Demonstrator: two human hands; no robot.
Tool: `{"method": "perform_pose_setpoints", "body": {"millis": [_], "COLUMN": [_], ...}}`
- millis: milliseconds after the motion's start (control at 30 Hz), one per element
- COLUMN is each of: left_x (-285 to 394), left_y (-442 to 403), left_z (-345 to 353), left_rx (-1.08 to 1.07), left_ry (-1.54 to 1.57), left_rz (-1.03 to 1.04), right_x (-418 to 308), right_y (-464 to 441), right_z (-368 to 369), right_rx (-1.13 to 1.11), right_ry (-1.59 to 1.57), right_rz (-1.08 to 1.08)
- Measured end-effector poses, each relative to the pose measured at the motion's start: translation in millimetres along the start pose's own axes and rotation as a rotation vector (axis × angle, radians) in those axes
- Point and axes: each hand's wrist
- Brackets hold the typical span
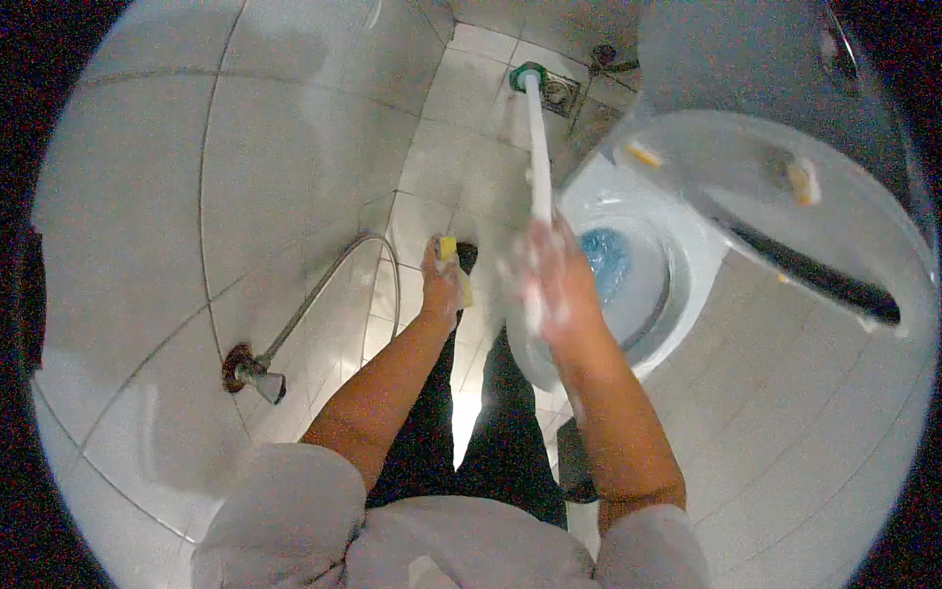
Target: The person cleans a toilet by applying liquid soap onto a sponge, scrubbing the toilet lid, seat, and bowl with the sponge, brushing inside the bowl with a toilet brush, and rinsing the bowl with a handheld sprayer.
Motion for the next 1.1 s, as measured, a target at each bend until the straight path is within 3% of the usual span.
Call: {"method": "perform_pose_setpoints", "body": {"millis": [33, 100, 200, 300, 333, 400, 567, 600, 767, 867, 933, 967, 1033, 1100], "left_x": [-1, 0, 6, 10, 48, 25, 24, 27, 44, 60, 62, 64, 65, 64], "left_y": [-7, -15, -25, -25, -15, -20, -32, -35, -33, -30, -28, -28, -27, -26], "left_z": [1, 6, 11, 20, 8, 18, 7, 4, -3, -4, 0, -1, -1, 1], "left_rx": [0.005, -0.001, -0.056, -0.012, -0.089, -0.07, -0.101, -0.121, -0.15, -0.204, -0.19, -0.19, -0.216, -0.178], "left_ry": [0.004, 0.072, 0.132, 0.172, 0.348, 0.292, 0.358, 0.34, 0.404, 0.465, 0.421, 0.421, 0.395, 0.381], "left_rz": [-0.001, -0.054, -0.199, -0.241, -0.333, -0.326, -0.373, -0.376, -0.461, -0.464, -0.521, -0.522, -0.509, -0.45], "right_x": [3, 1, -17, -20, -19, -21, -41, -50, -72, -88, -84, -86, -93, -92], "right_y": [-31, -96, -150, -192, -198, -212, -237, -242, -259, -311, -355, -335, -270, -276], "right_z": [10, 38, 90, 124, 133, 146, 187, 190, 213, 208, 202, 209, 231, 234], "right_rx": [-0.114, -0.063, -0.063, 0.041, -0.063, -0.17, -0.309, -0.351, -0.376, -0.543, -0.691, -0.69, -0.179, -0.125], "right_ry": [-0.17, -0.251, -0.154, -0.218, -0.339, -0.454, -0.779, -0.648, -0.691, -0.5, -0.185, -0.184, -0.181, -0.144], "right_rz": [-0.007, -0.02, -0.059, 0.062, 0.004, -0.051, 0.114, 0.185, 0.212, 0.278, 0.154, 0.155, -0.09, -0.065]}}
Point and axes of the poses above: each hand's wrist, its own y-axis away from the middle knuckle, its own z-axis out of the palm, x = y × z, and after that the axes turned 7 degrees about -y, right-handed
